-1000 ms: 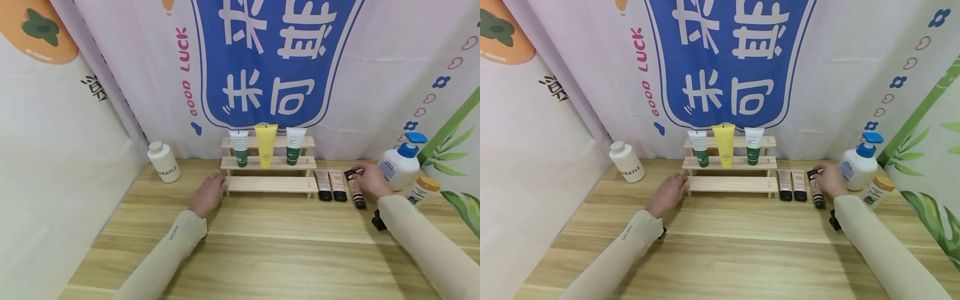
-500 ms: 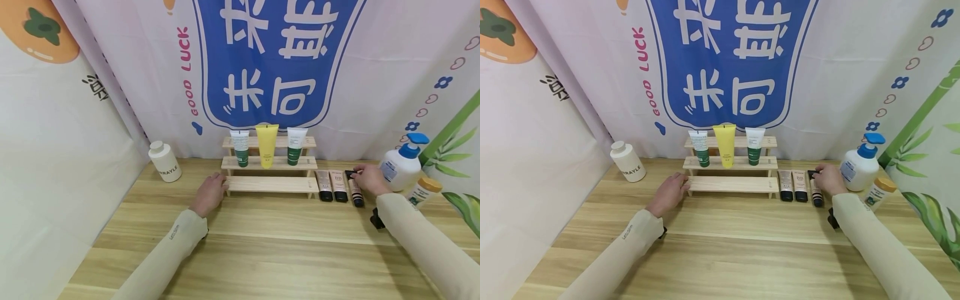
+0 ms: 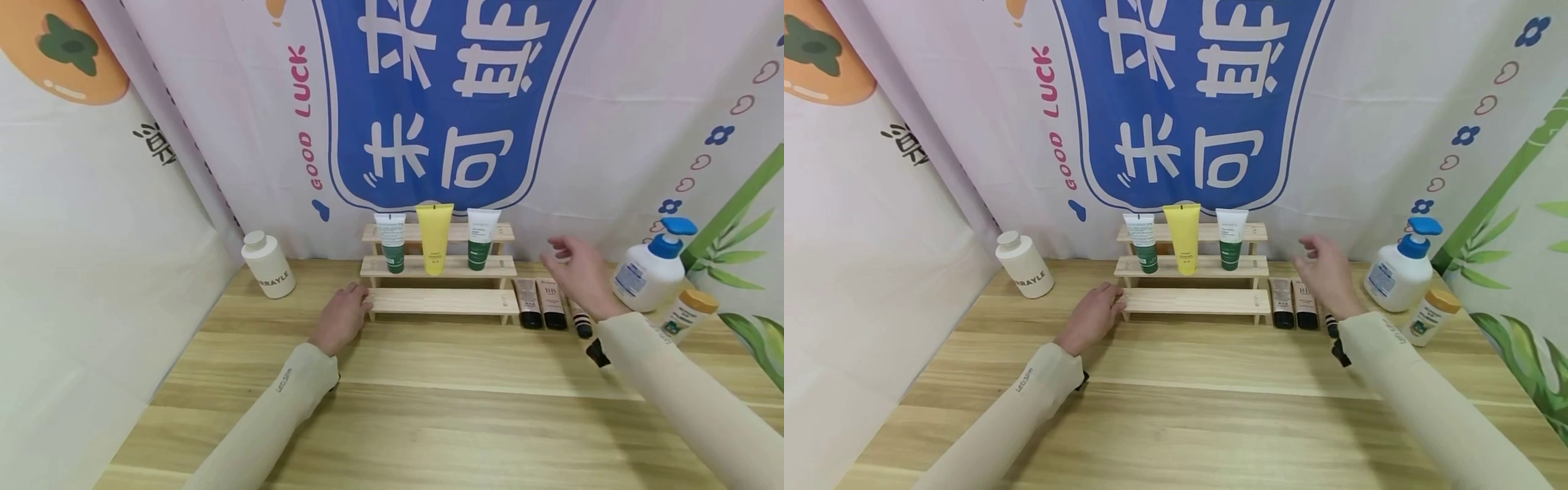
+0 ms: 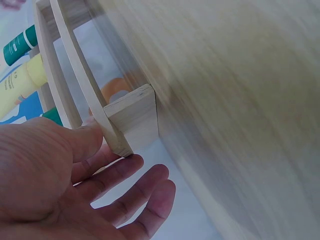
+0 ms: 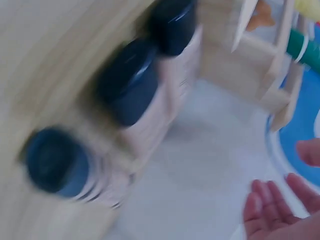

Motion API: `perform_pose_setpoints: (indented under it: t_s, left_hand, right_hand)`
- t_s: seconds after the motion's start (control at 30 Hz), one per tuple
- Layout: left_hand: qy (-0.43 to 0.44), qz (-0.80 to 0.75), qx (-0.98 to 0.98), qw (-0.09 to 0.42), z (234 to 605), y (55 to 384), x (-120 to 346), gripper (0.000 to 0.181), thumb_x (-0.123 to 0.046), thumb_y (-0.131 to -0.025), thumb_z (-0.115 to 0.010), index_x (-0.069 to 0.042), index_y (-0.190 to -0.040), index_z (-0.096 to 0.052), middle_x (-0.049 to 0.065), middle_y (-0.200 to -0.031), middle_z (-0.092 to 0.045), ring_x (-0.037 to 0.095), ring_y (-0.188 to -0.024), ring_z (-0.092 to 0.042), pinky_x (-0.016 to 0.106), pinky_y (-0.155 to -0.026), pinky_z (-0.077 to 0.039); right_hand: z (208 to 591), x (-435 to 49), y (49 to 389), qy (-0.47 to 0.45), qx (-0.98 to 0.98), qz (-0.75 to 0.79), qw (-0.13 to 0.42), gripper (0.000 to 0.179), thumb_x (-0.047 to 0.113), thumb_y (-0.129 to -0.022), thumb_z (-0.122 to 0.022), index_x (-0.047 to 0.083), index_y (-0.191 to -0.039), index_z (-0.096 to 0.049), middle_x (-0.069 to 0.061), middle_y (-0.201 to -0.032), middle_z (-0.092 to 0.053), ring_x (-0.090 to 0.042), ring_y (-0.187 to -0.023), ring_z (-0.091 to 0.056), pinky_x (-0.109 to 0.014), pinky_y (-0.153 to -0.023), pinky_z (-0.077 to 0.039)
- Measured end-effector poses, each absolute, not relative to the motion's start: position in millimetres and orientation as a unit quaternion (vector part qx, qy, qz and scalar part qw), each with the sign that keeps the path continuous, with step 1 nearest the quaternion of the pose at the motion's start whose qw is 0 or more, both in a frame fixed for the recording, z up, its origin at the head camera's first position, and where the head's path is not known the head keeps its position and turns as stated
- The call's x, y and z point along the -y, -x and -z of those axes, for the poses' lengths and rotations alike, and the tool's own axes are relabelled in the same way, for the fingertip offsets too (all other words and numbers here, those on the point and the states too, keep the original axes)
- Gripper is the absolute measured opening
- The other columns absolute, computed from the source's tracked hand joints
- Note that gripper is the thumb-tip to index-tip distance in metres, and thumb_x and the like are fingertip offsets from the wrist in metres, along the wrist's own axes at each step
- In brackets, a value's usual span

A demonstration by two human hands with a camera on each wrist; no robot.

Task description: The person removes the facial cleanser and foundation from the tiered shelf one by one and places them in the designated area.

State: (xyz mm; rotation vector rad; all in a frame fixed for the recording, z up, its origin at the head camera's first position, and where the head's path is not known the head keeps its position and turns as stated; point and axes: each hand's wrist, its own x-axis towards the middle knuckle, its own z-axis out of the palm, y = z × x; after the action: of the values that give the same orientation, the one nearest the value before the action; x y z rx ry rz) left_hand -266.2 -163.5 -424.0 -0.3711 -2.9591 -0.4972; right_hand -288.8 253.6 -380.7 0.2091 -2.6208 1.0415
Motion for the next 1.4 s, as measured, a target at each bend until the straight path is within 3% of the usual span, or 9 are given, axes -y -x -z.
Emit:
perform_pose_setpoints:
  t_s: [0.13, 0.37, 0.87, 1.17, 1.4]
  left_hand:
    - [0.125, 0.165, 0.976, 0.063, 422.3, 264.9, 163.5, 0.028, -0.017, -0.096, -0.057, 0.000, -0.118, -0.058, 0.012, -0.111, -0.057, 0.030, -0.097, -0.055, 0.040, -0.082, -0.049]
    - [0.128, 0.164, 0.976, 0.067, 422.8, 264.6, 163.5, 0.027, -0.016, -0.096, -0.057, 0.000, -0.117, -0.058, 0.012, -0.110, -0.057, 0.030, -0.096, -0.056, 0.041, -0.082, -0.049]
    - [0.130, 0.168, 0.975, 0.066, 427.2, 268.1, 164.6, 0.027, -0.017, -0.096, -0.057, 0.000, -0.118, -0.058, 0.012, -0.110, -0.056, 0.030, -0.097, -0.055, 0.041, -0.083, -0.049]
    - [0.126, 0.170, 0.975, 0.061, 428.0, 267.4, 163.5, 0.027, -0.016, -0.097, -0.056, 0.001, -0.118, -0.058, 0.012, -0.111, -0.056, 0.030, -0.096, -0.055, 0.041, -0.083, -0.049]
    - [0.127, 0.167, 0.976, 0.063, 428.0, 269.4, 164.0, 0.027, -0.017, -0.097, -0.056, 0.000, -0.118, -0.058, 0.012, -0.110, -0.056, 0.030, -0.097, -0.055, 0.041, -0.083, -0.049]
  right_hand:
    - [370.1, -228.6, 291.7, -0.145, 0.874, -0.404, 0.228, 0.037, 0.012, -0.090, -0.065, -0.003, -0.122, -0.054, -0.018, -0.118, -0.056, -0.034, -0.101, -0.055, -0.050, -0.086, -0.046]
    - [353.8, -195.6, 298.9, -0.208, 0.841, -0.410, 0.283, 0.044, 0.011, -0.086, -0.071, 0.002, -0.125, -0.054, -0.012, -0.118, -0.057, -0.027, -0.101, -0.056, -0.043, -0.083, -0.049]
    - [360.9, -165.7, 311.1, -0.186, 0.828, -0.458, 0.266, 0.045, 0.011, -0.088, -0.068, 0.008, -0.127, -0.047, -0.008, -0.110, -0.056, -0.021, -0.094, -0.056, -0.039, -0.080, -0.050]
    - [367.0, -160.6, 308.0, -0.192, 0.806, -0.469, 0.306, 0.036, -0.001, -0.088, -0.064, 0.005, -0.119, -0.046, -0.014, -0.100, -0.060, -0.023, -0.086, -0.059, -0.037, -0.075, -0.050]
    - [368.0, -166.6, 301.3, -0.200, 0.802, -0.475, 0.302, 0.034, -0.001, -0.090, -0.061, 0.005, -0.120, -0.047, -0.012, -0.100, -0.060, -0.022, -0.086, -0.059, -0.031, -0.075, -0.050]
